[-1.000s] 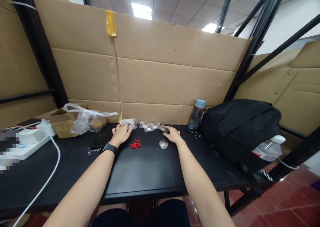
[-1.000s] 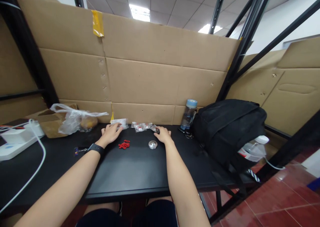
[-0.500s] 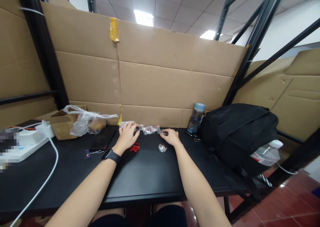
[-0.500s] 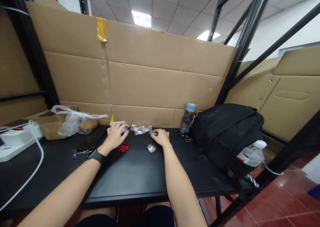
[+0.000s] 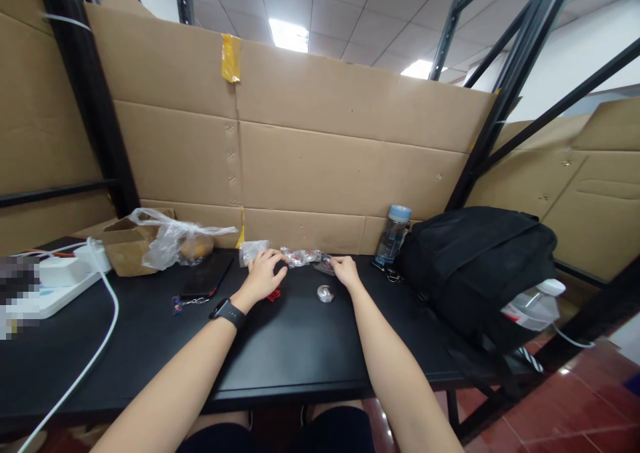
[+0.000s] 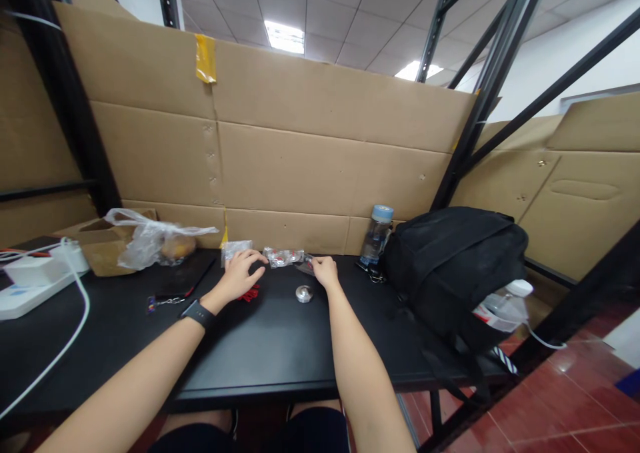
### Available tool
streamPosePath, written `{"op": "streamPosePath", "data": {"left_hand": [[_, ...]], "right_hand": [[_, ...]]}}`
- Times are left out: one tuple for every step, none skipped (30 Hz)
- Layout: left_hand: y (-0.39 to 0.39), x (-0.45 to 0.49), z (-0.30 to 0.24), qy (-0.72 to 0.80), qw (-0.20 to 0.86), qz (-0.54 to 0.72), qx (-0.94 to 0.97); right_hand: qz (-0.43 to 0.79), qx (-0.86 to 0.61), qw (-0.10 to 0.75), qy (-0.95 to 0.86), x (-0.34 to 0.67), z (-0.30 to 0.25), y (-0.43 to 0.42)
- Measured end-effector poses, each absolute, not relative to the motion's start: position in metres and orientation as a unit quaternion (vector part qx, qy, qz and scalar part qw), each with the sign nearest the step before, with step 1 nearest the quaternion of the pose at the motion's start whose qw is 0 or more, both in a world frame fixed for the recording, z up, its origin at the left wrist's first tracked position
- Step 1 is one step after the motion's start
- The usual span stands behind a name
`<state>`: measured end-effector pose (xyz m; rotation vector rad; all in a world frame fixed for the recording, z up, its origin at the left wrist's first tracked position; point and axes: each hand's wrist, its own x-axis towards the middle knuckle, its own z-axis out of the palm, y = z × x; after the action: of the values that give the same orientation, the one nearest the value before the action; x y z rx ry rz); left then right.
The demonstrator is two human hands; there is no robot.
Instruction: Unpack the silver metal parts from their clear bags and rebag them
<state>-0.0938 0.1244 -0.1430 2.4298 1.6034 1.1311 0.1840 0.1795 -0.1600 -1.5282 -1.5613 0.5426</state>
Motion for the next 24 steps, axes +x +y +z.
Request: {"op": "streamPosePath", "data": {"left_hand": [[0.124, -0.093, -0.143, 0.513, 0.019, 0.361, 0.779], [0.123, -0.092, -0.142, 0.511, 0.030, 0.358, 0.781], [0.121, -0.091, -0.142, 0.507, 0.042, 0.355, 0.784], [0.120, -0.090, -0.142, 0.502, 0.054, 0.350, 0.789], [0.119, -0.089, -0.141, 0.496, 0.066, 0.346, 0.794], [0.117, -0.087, -0.141, 0.489, 0.076, 0.343, 0.798], [0.115, -0.086, -0.140, 0.483, 0.085, 0.342, 0.802], [0.114, -0.084, -0.139, 0.478, 0.096, 0.345, 0.802], [0.112, -0.082, -0.139, 0.478, 0.111, 0.355, 0.796], [0.111, -0.079, -0.137, 0.484, 0.130, 0.372, 0.781], [0.111, -0.076, -0.136, 0.497, 0.155, 0.395, 0.757], [0.110, -0.073, -0.135, 0.515, 0.183, 0.418, 0.725], [0.110, -0.069, -0.134, 0.534, 0.212, 0.438, 0.692], [0.110, -0.065, -0.133, 0.550, 0.237, 0.452, 0.661], [0.110, -0.061, -0.132, 0.563, 0.253, 0.462, 0.637], [0.110, -0.058, -0.132, 0.572, 0.258, 0.469, 0.622], [0.110, -0.056, -0.132, 0.577, 0.252, 0.475, 0.614], [0.110, -0.055, -0.132, 0.581, 0.237, 0.481, 0.612], [0.110, -0.055, -0.132, 0.586, 0.216, 0.483, 0.613], [0.109, -0.055, -0.132, 0.592, 0.195, 0.480, 0.617], [0.109, -0.056, -0.133, 0.600, 0.178, 0.471, 0.622], [0.108, -0.057, -0.133, 0.608, 0.167, 0.458, 0.627], [0.107, -0.058, -0.133, 0.615, 0.160, 0.445, 0.632], [0.106, -0.059, -0.133, 0.619, 0.155, 0.435, 0.635]], "right_hand": [[0.239, -0.601, 0.447, -0.618, 0.181, -0.160, 0.179], [0.260, -0.588, 0.463, -0.610, 0.178, -0.159, 0.179], [0.282, -0.574, 0.479, -0.601, 0.174, -0.159, 0.178], [0.305, -0.560, 0.493, -0.592, 0.170, -0.158, 0.178], [0.328, -0.545, 0.507, -0.582, 0.165, -0.158, 0.177], [0.351, -0.530, 0.519, -0.571, 0.161, -0.157, 0.177], [0.372, -0.515, 0.531, -0.560, 0.156, -0.155, 0.176], [0.392, -0.501, 0.542, -0.550, 0.151, -0.154, 0.175], [0.409, -0.488, 0.551, -0.540, 0.147, -0.152, 0.173], [0.421, -0.477, 0.559, -0.532, 0.142, -0.150, 0.171], [0.434, -0.465, 0.567, -0.523, 0.138, -0.148, 0.168], [0.451, -0.452, 0.575, -0.512, 0.134, -0.145, 0.165], [0.471, -0.437, 0.583, -0.497, 0.131, -0.143, 0.162], [0.493, -0.420, 0.590, -0.481, 0.127, -0.141, 0.158], [0.514, -0.405, 0.595, -0.466, 0.123, -0.140, 0.155], [0.532, -0.392, 0.598, -0.453, 0.119, -0.139, 0.152], [0.543, -0.385, 0.598, -0.446, 0.116, -0.139, 0.149], [0.546, -0.383, 0.596, -0.447, 0.112, -0.139, 0.147], [0.545, -0.385, 0.592, -0.452, 0.109, -0.140, 0.146], [0.542, -0.388, 0.588, -0.458, 0.106, -0.141, 0.145], [0.535, -0.393, 0.584, -0.467, 0.103, -0.143, 0.145], [0.523, -0.400, 0.581, -0.479, 0.100, -0.146, 0.145], [0.505, -0.406, 0.580, -0.494, 0.098, -0.148, 0.145], [0.487, -0.412, 0.578, -0.509, 0.096, -0.150, 0.145]]}}
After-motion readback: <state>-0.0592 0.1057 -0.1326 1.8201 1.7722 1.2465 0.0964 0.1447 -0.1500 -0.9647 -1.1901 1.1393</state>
